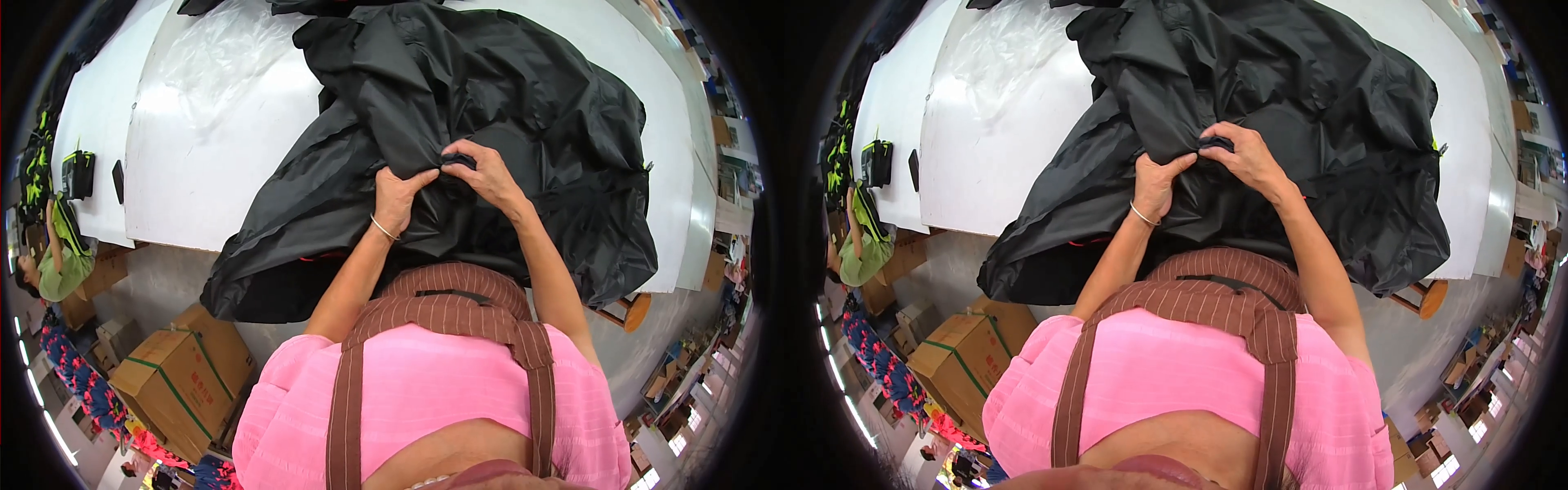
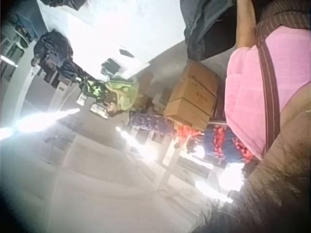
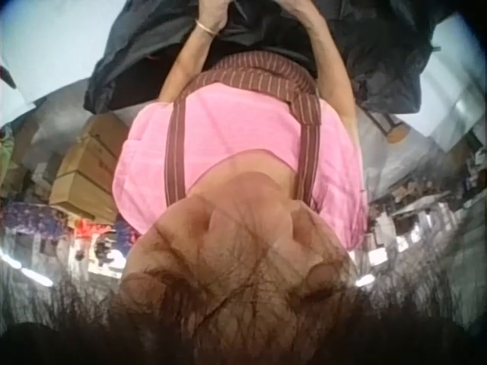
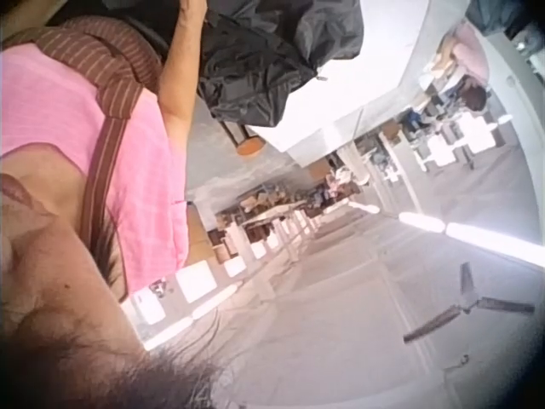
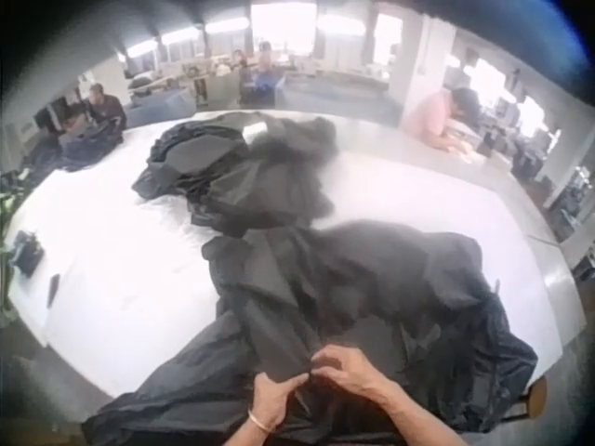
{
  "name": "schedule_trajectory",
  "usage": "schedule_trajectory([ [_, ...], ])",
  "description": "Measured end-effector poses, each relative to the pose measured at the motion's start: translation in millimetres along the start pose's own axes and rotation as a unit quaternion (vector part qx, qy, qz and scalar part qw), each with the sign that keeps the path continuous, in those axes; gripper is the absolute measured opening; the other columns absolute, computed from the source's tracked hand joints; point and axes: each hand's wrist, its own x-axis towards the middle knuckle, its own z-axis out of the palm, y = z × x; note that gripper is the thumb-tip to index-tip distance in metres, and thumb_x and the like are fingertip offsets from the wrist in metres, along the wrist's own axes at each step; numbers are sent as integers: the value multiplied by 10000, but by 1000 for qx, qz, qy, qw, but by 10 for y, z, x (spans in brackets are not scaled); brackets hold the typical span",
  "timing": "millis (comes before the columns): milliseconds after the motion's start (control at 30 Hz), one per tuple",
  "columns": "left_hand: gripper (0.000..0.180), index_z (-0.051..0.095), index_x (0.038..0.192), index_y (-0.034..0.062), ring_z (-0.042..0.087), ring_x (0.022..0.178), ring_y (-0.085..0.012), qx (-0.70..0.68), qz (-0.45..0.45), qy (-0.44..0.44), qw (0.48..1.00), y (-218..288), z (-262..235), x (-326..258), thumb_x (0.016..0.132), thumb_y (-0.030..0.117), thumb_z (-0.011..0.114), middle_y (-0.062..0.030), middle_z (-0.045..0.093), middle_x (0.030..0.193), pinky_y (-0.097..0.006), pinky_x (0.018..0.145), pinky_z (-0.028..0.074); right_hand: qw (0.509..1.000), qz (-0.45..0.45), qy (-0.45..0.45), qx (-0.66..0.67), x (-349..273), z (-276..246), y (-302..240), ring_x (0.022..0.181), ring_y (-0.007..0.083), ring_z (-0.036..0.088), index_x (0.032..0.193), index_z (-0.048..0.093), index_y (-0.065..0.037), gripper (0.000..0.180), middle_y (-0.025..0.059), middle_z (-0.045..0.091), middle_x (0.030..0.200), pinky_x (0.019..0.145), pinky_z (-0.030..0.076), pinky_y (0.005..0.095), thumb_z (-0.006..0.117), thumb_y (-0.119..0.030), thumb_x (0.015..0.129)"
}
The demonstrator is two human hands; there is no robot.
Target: Inspecting a black garment on a factory work table.
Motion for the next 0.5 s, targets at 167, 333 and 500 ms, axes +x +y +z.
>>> schedule_trajectory([
  [167, 240, 670, 950, -40, 624, 810, -110, 2, -2, 21, 1000, -90, 41, -62, 721, -38, 741, -52, 680, 916, -235, 763, 485, 988, 152, -31, -21, -114, -66, 55, 745, 223, 617, 970, 634, 2, 249, 133, 653, 819, 719, 467, 307, 682, -163, 791],
  [333, 221, 673, 929, -38, 621, 803, -103, 26, -4, 54, 998, -132, 39, -66, 722, -26, 746, -46, 680, 908, -233, 756, 484, 992, 97, -4, -86, -153, -12, -30, 707, 285, 613, 935, 636, 16, 251, 148, 647, 795, 666, 465, 342, 681, -185, 792],
  [500, 200, 673, 917, -36, 616, 793, -93, 36, 4, 62, 997, -168, 52, -49, 732, -10, 744, -39, 680, 901, -229, 743, 482, 971, 38, 62, -226, -211, 8, -98, 720, 335, 602, 853, 651, -12, 211, 129, 627, 794, 635, 469, 361, 694, -205, 781],
])
